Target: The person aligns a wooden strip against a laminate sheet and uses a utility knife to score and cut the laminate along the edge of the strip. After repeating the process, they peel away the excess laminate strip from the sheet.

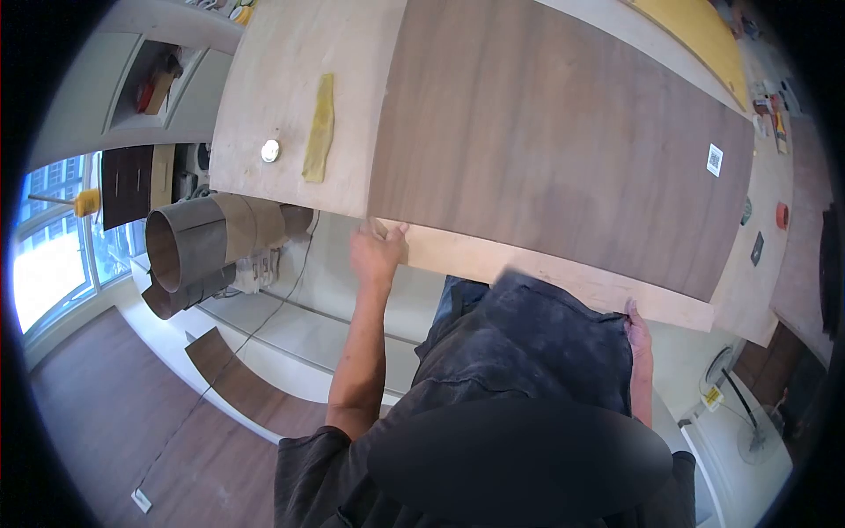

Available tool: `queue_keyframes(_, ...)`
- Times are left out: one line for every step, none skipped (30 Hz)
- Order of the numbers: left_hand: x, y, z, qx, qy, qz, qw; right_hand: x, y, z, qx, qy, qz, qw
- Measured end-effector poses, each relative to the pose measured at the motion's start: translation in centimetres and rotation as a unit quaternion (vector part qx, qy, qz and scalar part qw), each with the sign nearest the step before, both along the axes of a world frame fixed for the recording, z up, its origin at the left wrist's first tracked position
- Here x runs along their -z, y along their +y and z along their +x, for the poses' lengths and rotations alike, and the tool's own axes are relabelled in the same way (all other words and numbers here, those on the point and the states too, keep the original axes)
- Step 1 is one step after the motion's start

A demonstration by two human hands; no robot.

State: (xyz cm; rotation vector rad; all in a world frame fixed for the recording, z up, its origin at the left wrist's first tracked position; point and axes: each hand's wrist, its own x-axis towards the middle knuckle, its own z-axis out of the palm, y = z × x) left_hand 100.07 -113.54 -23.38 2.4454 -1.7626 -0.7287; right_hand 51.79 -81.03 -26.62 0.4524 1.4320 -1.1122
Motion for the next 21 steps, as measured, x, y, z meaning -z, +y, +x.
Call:
queue_keyframes(0.9,-0.1,0.4,0.008,0.018,-0.033,0.999,-0.5,-0.5,0.1,-0.019,0.019,-0.003,1.0)
queue_keyframes(1.6,-0.2,0.9,0.017,0.036,-0.066,0.997,-0.4,-0.7,0.1,-0.018,0.018,0.007,1.0)
queue_keyframes(2.1,-0.3,1.4,0.039,0.036,-0.097,0.994,-0.2,-0.7,0.1,-0.016,0.018,0.017,1.0)
queue_keyframes(2.7,-0.4,1.9,0.063,0.039,-0.127,0.989,-0.3,-0.8,0.2,-0.012,0.02,0.027,0.999)
queue_keyframes(3.3,-0.5,2.1,0.091,0.049,-0.156,0.982,0.0,-0.8,0.5,-0.017,-0.001,0.017,1.0)
queue_keyframes(4.0,-0.9,3.4,0.152,-0.059,-0.049,0.985,-0.1,-1.2,0.8,-0.014,-0.007,0.009,1.0)
queue_keyframes(6.4,-0.5,5.2,0.114,0.0,-0.071,0.991,0.7,-0.8,0.5,-0.013,-0.052,0.04,0.998)
queue_keyframes(6.3,-0.2,4.6,0.112,-0.026,-0.089,0.989,0.6,-1.2,1.0,-0.031,-0.027,0.013,0.999)
queue_keyframes(7.8,-0.7,5.0,0.163,-0.107,-0.067,0.979,0.9,-1.2,0.5,-0.069,-0.078,0.041,0.994)
queue_keyframes(10.7,0.0,7.0,0.21,-0.044,-0.196,0.957,1.3,-0.8,0.9,-0.063,-0.026,0.029,0.997)
queue_keyframes(5.4,-0.9,3.5,0.161,-0.006,-0.145,0.976,0.0,-1.6,1.4,-0.089,0.01,0.04,0.995)
queue_keyframes(4.9,-0.9,2.7,0.14,-0.024,-0.135,0.981,-1.1,-2.6,1.7,-0.122,0.048,0.091,0.987)
queue_keyframes(4.5,-0.6,2.4,0.113,-0.051,-0.126,0.984,-1.8,-3.3,1.6,-0.16,0.077,0.139,0.974)
queue_keyframes(4.7,-0.4,2.6,0.11,-0.034,-0.135,0.984,-1.9,-3.2,1.5,-0.166,0.099,0.141,0.971)
queue_keyframes(5.1,-0.3,2.8,0.107,-0.019,-0.144,0.984,-1.9,-3.2,1.6,-0.172,0.119,0.143,0.967)
queue_keyframes(5.3,-0.4,3.0,0.104,-0.005,-0.153,0.983,-1.8,-3.2,1.7,-0.179,0.137,0.144,0.963)
queue_keyframes(5.4,-0.7,3.3,0.103,0.003,-0.137,0.985,-1.8,-3.2,1.5,-0.142,0.172,0.174,0.959)
queue_keyframes(5.8,-1.0,3.6,0.101,0.011,-0.119,0.988,-1.5,-3.0,1.6,-0.105,0.206,0.204,0.951)
queue_keyframes(5.6,-1.3,3.6,0.101,0.017,-0.102,0.989,-1.6,-2.8,1.3,-0.068,0.237,0.234,0.941)
queue_keyframes(5.5,-1.5,3.6,0.096,0.026,-0.097,0.99,-1.6,-2.5,0.8,-0.049,0.25,0.245,0.936)
queue_keyframes(5.0,-1.6,3.3,0.09,0.034,-0.092,0.991,-1.8,-2.0,-0.1,-0.031,0.262,0.256,0.93)
